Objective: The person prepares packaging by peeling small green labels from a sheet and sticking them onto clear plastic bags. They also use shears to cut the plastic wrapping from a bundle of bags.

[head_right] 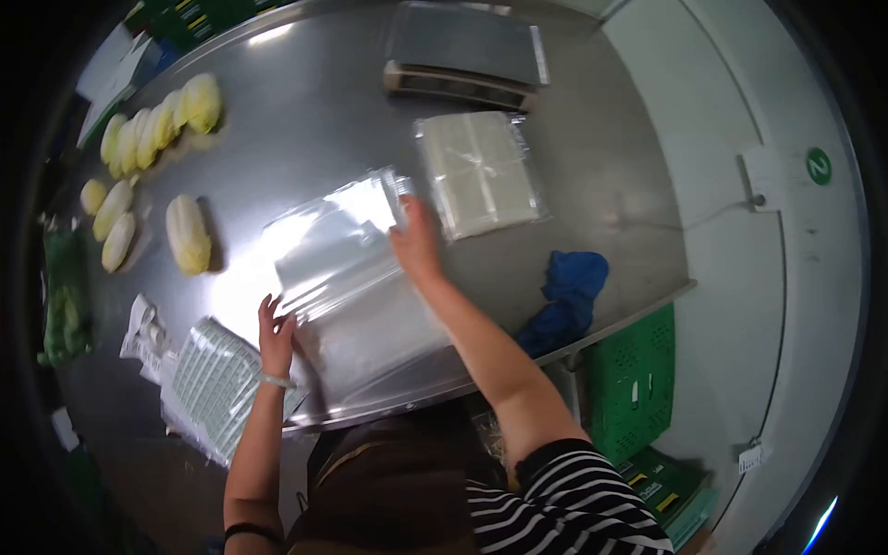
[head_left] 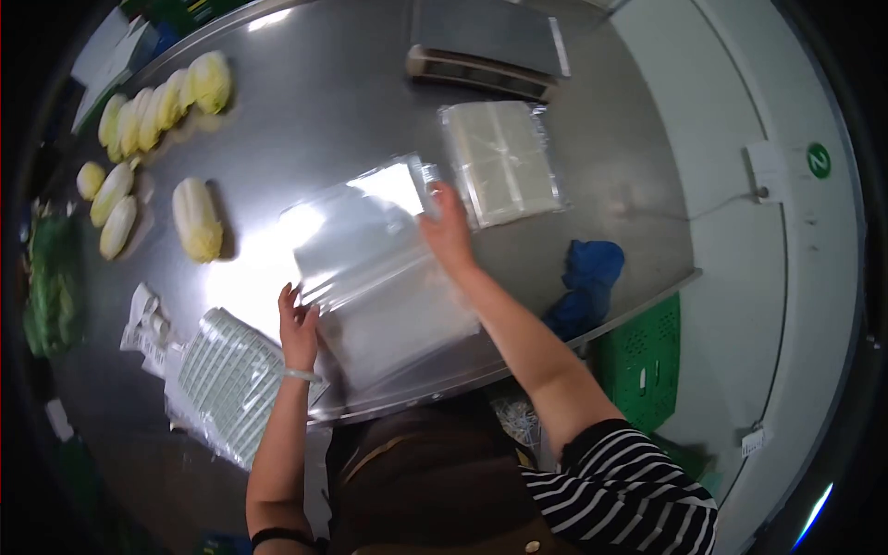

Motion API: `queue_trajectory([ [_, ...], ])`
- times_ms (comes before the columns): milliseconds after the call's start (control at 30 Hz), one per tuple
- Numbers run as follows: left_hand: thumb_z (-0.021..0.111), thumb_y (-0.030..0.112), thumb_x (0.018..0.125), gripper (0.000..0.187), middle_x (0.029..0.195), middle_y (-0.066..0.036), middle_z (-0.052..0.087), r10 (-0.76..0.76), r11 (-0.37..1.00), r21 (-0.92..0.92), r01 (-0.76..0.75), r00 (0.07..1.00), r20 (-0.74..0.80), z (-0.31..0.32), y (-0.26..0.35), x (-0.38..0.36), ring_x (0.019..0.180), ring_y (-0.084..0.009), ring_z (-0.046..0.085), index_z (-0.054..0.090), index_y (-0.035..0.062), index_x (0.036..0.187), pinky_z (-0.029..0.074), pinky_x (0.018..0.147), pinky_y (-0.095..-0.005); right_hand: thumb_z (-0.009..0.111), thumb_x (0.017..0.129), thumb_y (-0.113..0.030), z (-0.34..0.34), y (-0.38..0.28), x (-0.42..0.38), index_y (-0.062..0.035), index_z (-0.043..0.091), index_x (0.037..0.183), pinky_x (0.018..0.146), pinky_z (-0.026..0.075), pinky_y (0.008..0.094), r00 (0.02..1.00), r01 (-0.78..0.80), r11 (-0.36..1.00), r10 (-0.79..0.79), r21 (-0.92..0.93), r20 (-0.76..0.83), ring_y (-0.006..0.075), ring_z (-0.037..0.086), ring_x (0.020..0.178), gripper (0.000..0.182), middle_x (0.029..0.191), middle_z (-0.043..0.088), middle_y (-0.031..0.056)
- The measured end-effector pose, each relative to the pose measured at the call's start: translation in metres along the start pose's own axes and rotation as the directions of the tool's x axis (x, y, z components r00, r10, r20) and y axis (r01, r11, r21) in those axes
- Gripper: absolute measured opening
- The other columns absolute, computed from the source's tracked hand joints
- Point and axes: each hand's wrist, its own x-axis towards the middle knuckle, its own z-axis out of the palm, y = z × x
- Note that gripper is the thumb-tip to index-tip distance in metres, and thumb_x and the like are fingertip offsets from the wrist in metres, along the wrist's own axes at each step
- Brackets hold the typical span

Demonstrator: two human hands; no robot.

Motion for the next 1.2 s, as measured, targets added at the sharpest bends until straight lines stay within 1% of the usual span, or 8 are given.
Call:
queue_trajectory([
  [200, 0.066, 0.007, 0.083, 0.029, 0.093, -0.008, 0.067, 0.115, 0.857, 0.447, -0.257, 0.941, 0.319, -0.103, 0.031, 0.026, 0.089, -0.0204, 0.061, 0.06, 0.0081, 0.111, 0.048, 0.078, -0.03, 0.065, 0.072, 0.004, -0.031, -0.053, -0.01, -0.0023, 0.048, 0.121, 0.1, 0.038, 0.0409, 0.988, 0.154, 0.987, -0.153, -0.048, 0.024, 0.0338, 0.048, 0.116, 0.052, 0.121, 0.052, 0.0152],
  [333, 0.076, 0.009, 0.067, 0.036, 0.095, -0.007, 0.065, 0.167, 0.405, 0.647, -0.646, 0.748, 0.642, -0.138, 0.039, 0.017, 0.101, -0.0259, 0.056, 0.065, 0.0088, 0.101, 0.042, 0.093, -0.0395, 0.065, 0.074, 0.002, -0.025, -0.083, -0.059, -0.0023, 0.051, 0.117, 0.099, 0.039, 0.0407, 0.945, -0.002, 0.996, -0.028, 0.092, 0.325, 0.0334, 0.049, 0.115, 0.045, 0.119, 0.052, 0.0155],
  [467, 0.078, 0.017, 0.065, 0.024, 0.102, -0.006, 0.064, -0.224, 0.394, 0.695, -0.602, 0.67, 0.708, -0.13, 0.028, 0.023, 0.111, -0.0259, 0.051, 0.066, 0.0118, 0.085, 0.032, 0.099, -0.0437, 0.067, 0.077, -0.009, 0.005, -0.108, -0.12, -0.0036, 0.05, 0.117, 0.097, 0.041, 0.0413, 0.75, 0.166, 0.972, -0.236, 0.169, 0.618, 0.0348, 0.05, 0.113, 0.044, 0.119, 0.052, 0.0159],
  [500, 0.078, 0.009, 0.061, 0.021, 0.085, -0.004, 0.064, -0.073, 0.417, 0.622, -0.663, 0.657, 0.75, -0.127, 0.034, 0.017, 0.093, -0.025, 0.058, 0.062, 0.007, 0.074, 0.041, 0.089, -0.04, 0.068, 0.078, -0.014, 0.009, -0.121, -0.129, -0.0037, 0.05, 0.118, 0.097, 0.041, 0.0417, 0.671, 0.143, 0.973, -0.228, 0.178, 0.705, 0.0354, 0.05, 0.113, 0.045, 0.119, 0.052, 0.0163],
  [633, 0.076, 0.003, 0.063, 0.022, 0.076, -0.01, 0.062, 0.076, 0.696, 0.441, -0.567, 0.669, 0.74, -0.121, 0.061, 0.012, 0.07, -0.0261, 0.062, 0.06, 0.0016, 0.078, 0.05, 0.067, -0.0339, 0.074, 0.078, -0.024, 0.031, -0.146, -0.164, -0.0029, 0.052, 0.116, 0.087, 0.046, 0.0423, 0.68, -0.112, 0.988, 0.002, 0.102, 0.733, 0.0322, 0.057, 0.104, 0.048, 0.11, 0.058, 0.0174],
  [733, 0.075, 0.002, 0.064, 0.022, 0.078, -0.011, 0.063, 0.012, 0.729, 0.542, -0.417, 0.8, 0.6, -0.117, 0.094, 0.004, 0.073, -0.025, 0.062, 0.06, 0.0008, 0.08, 0.05, 0.071, -0.0346, 0.07, 0.081, -0.018, 0.047, -0.13, -0.175, -0.0019, 0.054, 0.11, 0.073, 0.049, 0.0376, 0.516, -0.551, 0.829, 0.246, 0.098, 0.82, 0.0261, 0.063, 0.084, 0.037, 0.092, 0.064, 0.0143],
  [867, 0.076, 0.004, 0.067, 0.025, 0.089, -0.01, 0.064, 0.401, 0.499, 0.5, -0.708, 0.7, 0.591, -0.096, 0.098, -0.001, 0.085, -0.0284, 0.061, 0.064, 0.0021, 0.088, 0.049, 0.078, -0.036, 0.063, 0.085, -0.009, 0.043, -0.132, -0.164, -0.0003, 0.056, 0.102, 0.059, 0.045, 0.0318, 0.592, -0.59, 0.77, 0.208, 0.243, 0.779, 0.019, 0.057, 0.062, 0.02, 0.079, 0.064, 0.0124],
  [1200, 0.075, 0.006, 0.072, 0.018, 0.088, -0.008, 0.066, 0.266, 0.771, 0.341, -0.537, 0.76, 0.593, -0.047, 0.081, -0.024, 0.087, -0.0263, 0.061, 0.066, 0.0026, 0.087, 0.047, 0.079, -0.0355, 0.066, 0.082, -0.008, 0.023, -0.122, -0.151, -0.0028, 0.059, 0.1, 0.056, 0.045, 0.0313, 0.674, -0.484, 0.85, 0.211, 0.207, 0.708, 0.0187, 0.058, 0.058, 0.02, 0.07, 0.063, 0.011],
])
